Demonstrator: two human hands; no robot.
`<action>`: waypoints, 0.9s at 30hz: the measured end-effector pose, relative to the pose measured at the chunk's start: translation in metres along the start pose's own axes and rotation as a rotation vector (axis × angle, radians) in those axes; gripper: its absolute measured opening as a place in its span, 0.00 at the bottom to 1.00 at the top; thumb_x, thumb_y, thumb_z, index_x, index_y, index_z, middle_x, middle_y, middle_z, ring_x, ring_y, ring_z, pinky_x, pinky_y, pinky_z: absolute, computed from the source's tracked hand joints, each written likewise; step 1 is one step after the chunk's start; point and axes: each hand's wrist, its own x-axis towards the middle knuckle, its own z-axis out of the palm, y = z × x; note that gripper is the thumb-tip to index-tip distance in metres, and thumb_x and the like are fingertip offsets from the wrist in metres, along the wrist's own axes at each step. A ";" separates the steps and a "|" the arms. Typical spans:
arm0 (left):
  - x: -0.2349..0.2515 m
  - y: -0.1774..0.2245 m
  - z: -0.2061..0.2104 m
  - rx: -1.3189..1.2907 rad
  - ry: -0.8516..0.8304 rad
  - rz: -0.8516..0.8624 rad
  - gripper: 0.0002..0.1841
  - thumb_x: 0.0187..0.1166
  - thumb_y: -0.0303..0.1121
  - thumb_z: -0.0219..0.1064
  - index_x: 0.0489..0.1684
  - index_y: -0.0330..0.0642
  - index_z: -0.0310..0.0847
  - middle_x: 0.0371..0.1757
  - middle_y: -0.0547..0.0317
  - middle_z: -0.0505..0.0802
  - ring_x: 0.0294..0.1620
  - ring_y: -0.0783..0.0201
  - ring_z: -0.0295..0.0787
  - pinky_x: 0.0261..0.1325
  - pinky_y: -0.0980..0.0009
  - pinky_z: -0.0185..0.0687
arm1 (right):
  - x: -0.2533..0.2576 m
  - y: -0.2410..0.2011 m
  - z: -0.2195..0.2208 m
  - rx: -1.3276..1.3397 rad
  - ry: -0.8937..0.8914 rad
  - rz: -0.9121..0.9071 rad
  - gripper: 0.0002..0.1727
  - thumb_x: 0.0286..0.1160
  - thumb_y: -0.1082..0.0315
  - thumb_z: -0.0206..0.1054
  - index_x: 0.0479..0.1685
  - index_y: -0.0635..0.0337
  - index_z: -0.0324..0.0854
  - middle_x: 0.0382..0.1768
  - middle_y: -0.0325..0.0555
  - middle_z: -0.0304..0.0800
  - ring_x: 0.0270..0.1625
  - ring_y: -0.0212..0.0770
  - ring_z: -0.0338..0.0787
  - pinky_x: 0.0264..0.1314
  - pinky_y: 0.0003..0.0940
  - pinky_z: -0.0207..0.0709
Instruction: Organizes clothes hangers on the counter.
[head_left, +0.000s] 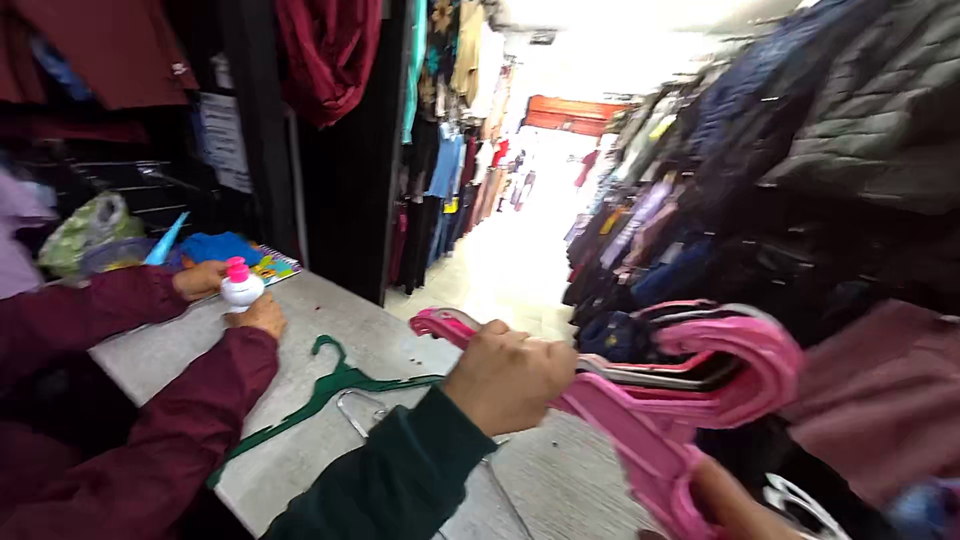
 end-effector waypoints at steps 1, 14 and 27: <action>0.000 0.002 0.001 -0.012 -0.022 -0.042 0.14 0.58 0.31 0.83 0.39 0.45 0.87 0.31 0.60 0.92 0.36 0.59 0.91 0.45 0.55 0.83 | 0.001 -0.016 0.004 -0.055 -0.018 0.007 0.48 0.50 0.65 0.81 0.73 0.84 0.64 0.55 0.75 0.86 0.54 0.63 0.89 0.58 0.61 0.80; -0.006 0.027 -0.058 -0.015 -0.073 -0.079 0.34 0.59 0.36 0.87 0.71 0.45 0.83 0.77 0.54 0.84 0.84 0.55 0.74 0.86 0.39 0.62 | 0.007 -0.004 0.033 -0.300 0.268 -0.015 0.23 0.72 0.71 0.68 0.55 0.89 0.76 0.47 0.80 0.88 0.50 0.70 0.91 0.59 0.59 0.79; -0.206 -0.056 -0.071 0.045 -0.535 -1.245 0.26 0.79 0.27 0.70 0.76 0.27 0.74 0.64 0.24 0.87 0.65 0.28 0.85 0.68 0.33 0.76 | 0.013 0.085 -0.020 -0.168 0.384 0.073 0.28 0.72 0.47 0.73 0.60 0.62 0.81 0.42 0.51 0.92 0.43 0.48 0.93 0.46 0.58 0.85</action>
